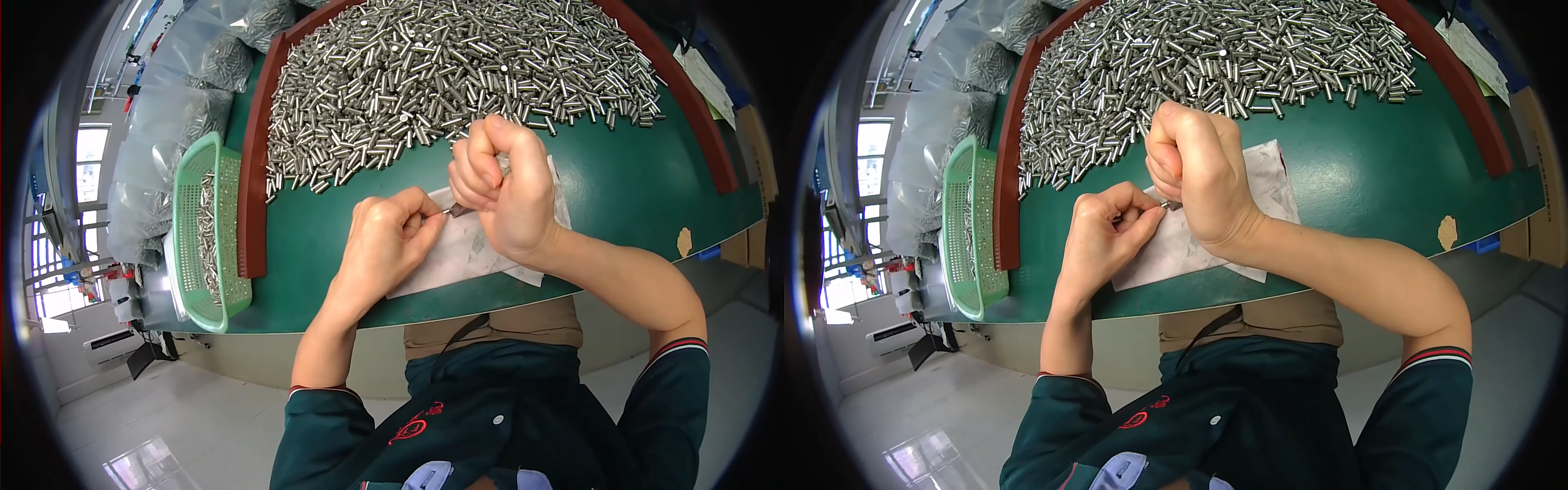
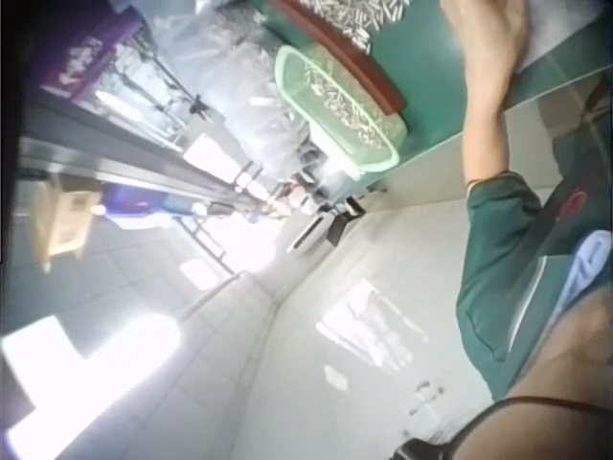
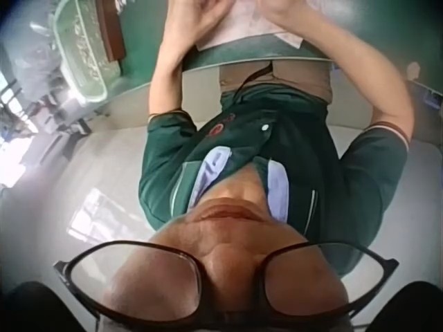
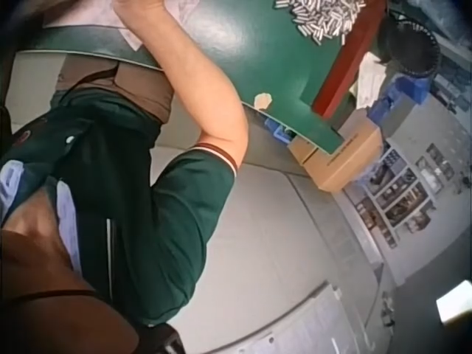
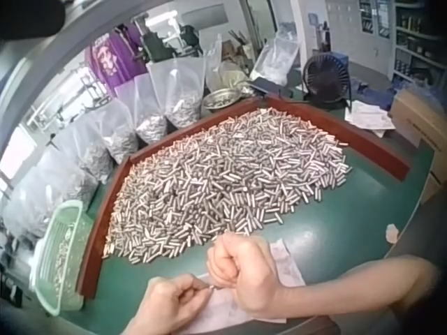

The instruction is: Inspecting and cleaning internal parts of small metal cylindrical components using a metal tool at a factory workbench.

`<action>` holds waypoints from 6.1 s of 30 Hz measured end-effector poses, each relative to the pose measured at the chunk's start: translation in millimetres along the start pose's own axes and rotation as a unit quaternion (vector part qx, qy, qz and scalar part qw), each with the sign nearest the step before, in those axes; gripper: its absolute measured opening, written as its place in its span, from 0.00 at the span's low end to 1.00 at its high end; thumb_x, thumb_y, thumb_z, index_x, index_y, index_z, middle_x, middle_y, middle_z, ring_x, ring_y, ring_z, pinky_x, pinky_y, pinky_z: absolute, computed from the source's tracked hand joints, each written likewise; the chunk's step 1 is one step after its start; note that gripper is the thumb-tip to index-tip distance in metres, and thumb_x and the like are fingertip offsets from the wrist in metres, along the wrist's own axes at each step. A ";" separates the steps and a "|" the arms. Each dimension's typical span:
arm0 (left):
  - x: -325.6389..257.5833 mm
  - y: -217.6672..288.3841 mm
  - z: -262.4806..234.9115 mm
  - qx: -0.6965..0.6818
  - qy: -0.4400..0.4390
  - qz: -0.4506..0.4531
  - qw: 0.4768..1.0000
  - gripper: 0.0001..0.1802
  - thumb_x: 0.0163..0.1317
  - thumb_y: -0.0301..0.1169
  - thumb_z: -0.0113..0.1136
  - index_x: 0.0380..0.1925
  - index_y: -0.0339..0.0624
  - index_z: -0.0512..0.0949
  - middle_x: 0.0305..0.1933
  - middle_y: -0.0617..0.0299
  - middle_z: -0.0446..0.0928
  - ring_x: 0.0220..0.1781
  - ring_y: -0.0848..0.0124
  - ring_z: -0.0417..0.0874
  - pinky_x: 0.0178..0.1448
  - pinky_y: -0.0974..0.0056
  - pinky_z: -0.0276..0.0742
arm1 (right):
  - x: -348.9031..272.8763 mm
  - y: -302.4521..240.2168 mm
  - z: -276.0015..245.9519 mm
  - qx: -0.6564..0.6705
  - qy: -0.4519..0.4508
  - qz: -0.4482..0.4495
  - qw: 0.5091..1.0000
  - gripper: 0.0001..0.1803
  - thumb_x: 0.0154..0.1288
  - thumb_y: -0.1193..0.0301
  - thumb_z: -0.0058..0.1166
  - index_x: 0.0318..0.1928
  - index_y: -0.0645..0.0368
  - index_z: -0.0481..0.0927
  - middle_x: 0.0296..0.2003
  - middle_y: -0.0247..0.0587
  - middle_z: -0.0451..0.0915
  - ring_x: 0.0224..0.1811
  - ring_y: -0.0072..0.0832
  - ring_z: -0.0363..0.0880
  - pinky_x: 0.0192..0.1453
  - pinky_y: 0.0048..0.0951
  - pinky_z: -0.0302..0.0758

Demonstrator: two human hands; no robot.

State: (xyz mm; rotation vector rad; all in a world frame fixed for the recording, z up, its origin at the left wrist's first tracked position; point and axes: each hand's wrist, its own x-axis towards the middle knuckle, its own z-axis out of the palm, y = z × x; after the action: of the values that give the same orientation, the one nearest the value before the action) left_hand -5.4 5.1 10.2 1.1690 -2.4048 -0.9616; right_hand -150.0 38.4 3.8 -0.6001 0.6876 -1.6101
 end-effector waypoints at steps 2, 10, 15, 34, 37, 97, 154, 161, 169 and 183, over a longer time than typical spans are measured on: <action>0.6 -0.8 -0.3 -0.001 0.000 0.001 1.000 0.05 0.46 0.23 0.58 0.17 0.34 0.73 0.06 0.62 0.56 0.08 0.71 0.58 0.16 0.66 0.57 | 0.9 0.7 0.2 0.007 0.001 0.003 1.000 0.21 0.63 0.62 0.29 0.12 0.53 0.54 0.08 0.27 0.51 0.11 0.16 0.44 0.16 0.21 0.45; 5.8 3.5 -3.9 0.009 0.006 0.008 1.000 0.05 0.46 0.23 0.58 0.17 0.34 0.73 0.06 0.60 0.57 0.08 0.67 0.60 0.17 0.65 0.58 | 5.7 -5.8 2.1 0.012 0.000 0.000 1.000 0.22 0.63 0.62 0.29 0.12 0.53 0.54 0.08 0.27 0.51 0.10 0.16 0.44 0.16 0.21 0.45; 2.1 4.3 -0.7 0.009 0.015 0.026 1.000 0.05 0.45 0.25 0.58 0.17 0.36 0.73 0.07 0.56 0.63 0.10 0.60 0.67 0.18 0.61 0.62 | 2.2 3.9 -3.1 0.029 0.008 -0.013 0.999 0.22 0.63 0.64 0.30 0.12 0.54 0.54 0.08 0.28 0.50 0.10 0.18 0.44 0.16 0.23 0.45; -4.9 0.9 -9.6 0.023 0.019 0.055 0.998 0.06 0.48 0.28 0.57 0.19 0.36 0.74 0.11 0.56 0.71 0.14 0.63 0.74 0.22 0.62 0.69 | -5.9 3.9 14.0 -0.058 -0.016 -0.029 0.998 0.21 0.63 0.67 0.30 0.12 0.56 0.55 0.09 0.31 0.54 0.11 0.19 0.46 0.17 0.22 0.47; -4.6 -2.2 -17.8 -0.161 0.020 -0.018 0.987 0.08 0.51 0.28 0.58 0.21 0.35 0.74 0.16 0.62 0.73 0.17 0.76 0.72 0.23 0.69 0.67 | -3.6 -8.4 13.6 -0.023 -0.019 -0.066 0.997 0.22 0.63 0.67 0.30 0.11 0.56 0.54 0.09 0.31 0.53 0.10 0.19 0.46 0.16 0.24 0.47; 45.3 2.9 3.3 0.185 0.098 0.186 0.960 0.06 0.48 0.29 0.59 0.20 0.38 0.74 0.15 0.55 0.72 0.18 0.58 0.74 0.22 0.58 0.68 | 18.4 -41.7 -13.6 -0.329 -0.138 -0.420 0.834 0.11 0.50 0.76 0.39 0.13 0.63 0.61 0.10 0.40 0.59 0.09 0.33 0.57 0.14 0.32 0.55; 43.4 -11.5 -12.7 -0.579 -0.080 -0.157 0.796 0.08 0.60 0.27 0.49 0.38 0.35 0.73 0.29 0.61 0.76 0.14 0.86 0.54 0.17 0.79 0.47 | 25.0 -33.6 -20.3 -0.264 -0.060 -0.295 0.916 0.19 0.60 0.69 0.31 0.12 0.58 0.54 0.09 0.32 0.53 0.12 0.20 0.46 0.16 0.24 0.48; 42.4 -11.6 -10.7 -0.572 -0.090 -0.154 0.801 0.08 0.60 0.28 0.50 0.37 0.36 0.73 0.29 0.61 0.76 0.14 0.86 0.53 0.16 0.79 0.46 | 24.4 -34.1 -19.4 -0.232 -0.044 -0.285 0.929 0.17 0.56 0.73 0.32 0.11 0.61 0.57 0.09 0.34 0.58 0.11 0.21 0.52 0.16 0.25 0.50; 38.5 -7.7 -9.0 -0.318 -0.044 -0.031 0.947 0.07 0.56 0.30 0.54 0.29 0.37 0.74 0.19 0.73 0.68 0.19 0.84 0.61 0.23 0.76 0.57 | 26.7 -35.3 -12.0 -0.058 -0.023 -0.176 0.982 0.20 0.62 0.70 0.30 0.12 0.57 0.54 0.09 0.31 0.53 0.12 0.18 0.47 0.17 0.23 0.47; 28.9 4.7 -4.5 -0.031 -0.070 0.001 0.997 0.05 0.50 0.25 0.56 0.25 0.36 0.71 0.10 0.59 0.60 0.12 0.69 0.60 0.19 0.64 0.56 | 15.7 -21.6 -8.1 -0.007 0.007 -0.023 1.000 0.21 0.63 0.65 0.30 0.13 0.55 0.55 0.09 0.28 0.53 0.12 0.17 0.45 0.17 0.21 0.46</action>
State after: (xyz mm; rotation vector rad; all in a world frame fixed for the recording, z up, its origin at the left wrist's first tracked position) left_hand -23.9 -17.3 16.0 1.1126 -2.4619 -1.1445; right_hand -172.8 25.8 14.0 -0.6201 0.6998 -1.6554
